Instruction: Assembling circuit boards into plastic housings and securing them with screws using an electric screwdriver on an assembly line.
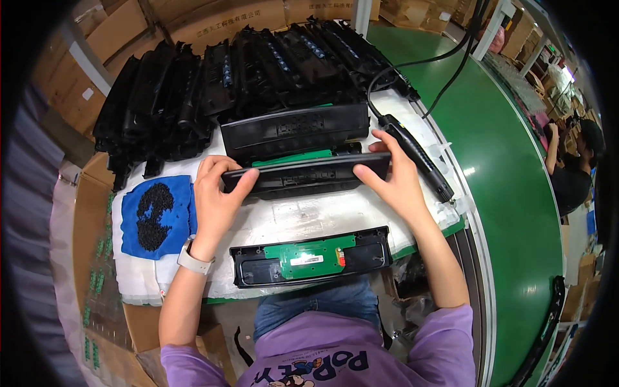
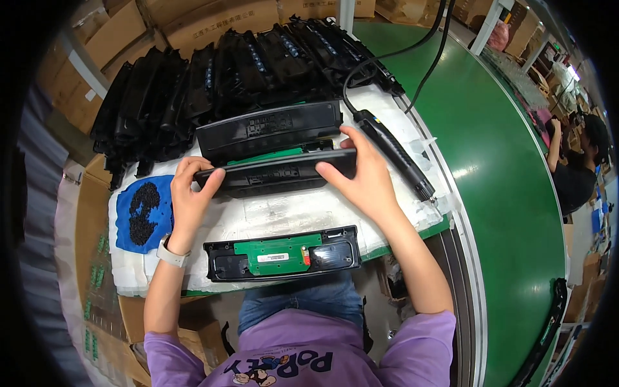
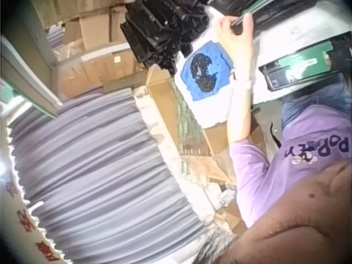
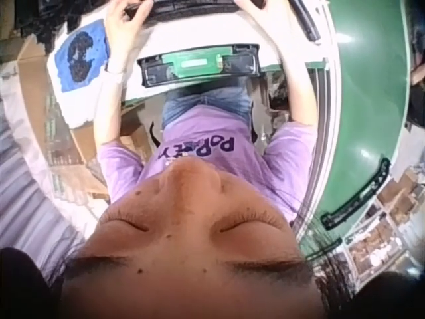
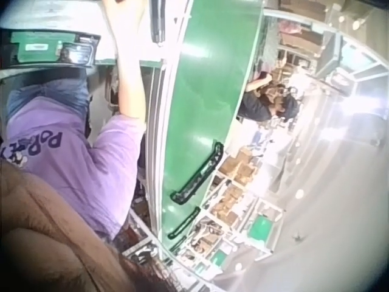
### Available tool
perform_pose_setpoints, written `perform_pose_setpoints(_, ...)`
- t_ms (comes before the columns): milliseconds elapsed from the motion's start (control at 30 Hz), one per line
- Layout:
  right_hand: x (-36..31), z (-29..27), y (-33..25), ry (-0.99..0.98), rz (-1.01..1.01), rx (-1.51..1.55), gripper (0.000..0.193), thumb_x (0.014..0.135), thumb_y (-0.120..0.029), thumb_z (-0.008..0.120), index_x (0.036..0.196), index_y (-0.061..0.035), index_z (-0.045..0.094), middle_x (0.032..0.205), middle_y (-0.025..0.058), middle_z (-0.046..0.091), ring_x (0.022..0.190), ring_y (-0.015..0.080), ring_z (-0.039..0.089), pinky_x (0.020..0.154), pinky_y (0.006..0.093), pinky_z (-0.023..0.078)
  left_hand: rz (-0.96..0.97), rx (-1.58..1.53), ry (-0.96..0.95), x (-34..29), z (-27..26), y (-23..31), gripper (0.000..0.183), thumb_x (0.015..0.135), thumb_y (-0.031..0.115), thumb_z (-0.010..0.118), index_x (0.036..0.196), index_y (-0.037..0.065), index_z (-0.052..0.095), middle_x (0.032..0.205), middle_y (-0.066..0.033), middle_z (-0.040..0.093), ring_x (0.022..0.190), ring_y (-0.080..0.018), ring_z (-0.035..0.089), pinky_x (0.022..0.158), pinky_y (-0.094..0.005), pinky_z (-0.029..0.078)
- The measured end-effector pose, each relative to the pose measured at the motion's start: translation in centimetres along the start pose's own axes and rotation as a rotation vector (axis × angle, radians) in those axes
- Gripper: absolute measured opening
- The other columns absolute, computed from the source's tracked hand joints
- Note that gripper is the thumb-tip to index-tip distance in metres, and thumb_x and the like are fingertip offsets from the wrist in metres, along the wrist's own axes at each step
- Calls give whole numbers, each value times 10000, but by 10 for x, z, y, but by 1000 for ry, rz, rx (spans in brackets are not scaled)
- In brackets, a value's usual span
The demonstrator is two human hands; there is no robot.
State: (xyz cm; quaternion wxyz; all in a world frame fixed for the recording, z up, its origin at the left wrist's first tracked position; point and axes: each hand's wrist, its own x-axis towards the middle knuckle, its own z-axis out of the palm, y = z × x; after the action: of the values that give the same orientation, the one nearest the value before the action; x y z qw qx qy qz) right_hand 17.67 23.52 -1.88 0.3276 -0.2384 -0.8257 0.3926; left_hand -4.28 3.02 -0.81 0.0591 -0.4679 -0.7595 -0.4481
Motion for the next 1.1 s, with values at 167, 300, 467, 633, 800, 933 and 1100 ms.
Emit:
perform_pose_setpoints(167,21,9,-17,81,-154,-381,590,727,-290,709,1204,-17,493,1063,178,565,1035,334,545,853,385,462,-142,104,64,-2,3,-18,303,770,186,687,950,-19,555,962,-128,551,885,-258,548,767,-327,432)
perform_pose_setpoints(300,62,17,-27,135,-420,-569,520,745,-297,683,1157,-15,538,1084,160,569,1046,320,537,866,394,457,-121,73,136,-7,3,-14,339,767,165,671,1001,-26,519,969,-144,551,901,-283,541,771,-337,432)
perform_pose_setpoints(467,107,24,-28,-270,-217,-825,539,748,-408,662,1095,2,613,947,151,643,1008,299,560,850,381,475,-152,30,0,-12,2,-11,327,758,156,672,996,-3,515,996,-139,520,959,-305,500,841,-352,402)
perform_pose_setpoints(633,110,31,-47,-440,-220,-794,510,717,-447,661,1001,-24,657,899,152,661,949,302,593,870,384,465,-85,20,5,-17,-7,-15,335,741,146,669,996,-2,510,1035,-146,509,996,-320,486,882,-367,391)
perform_pose_setpoints(800,106,35,-38,-423,-377,-760,569,739,-428,669,1116,-6,606,1006,174,617,1019,325,559,881,394,463,-87,17,-7,-20,-9,-16,358,731,154,675,1011,1,513,1069,-148,500,1038,-328,469,911,-378,381)
perform_pose_setpoints(933,105,38,-37,-369,-412,-794,596,792,-410,619,1215,1,532,1000,193,617,996,340,569,887,393,459,-32,54,-7,-22,-11,-12,425,719,172,692,1061,0,509,1141,-149,470,1083,-312,465,934,-361,382)
perform_pose_setpoints(1100,115,38,-45,-493,-171,-564,511,835,-398,545,1146,7,544,796,211,649,812,362,635,797,401,489,-71,63,-90,-24,-11,-11,614,695,271,732,1175,5,455,1282,-226,373,1191,-377,394,1000,-401,349)
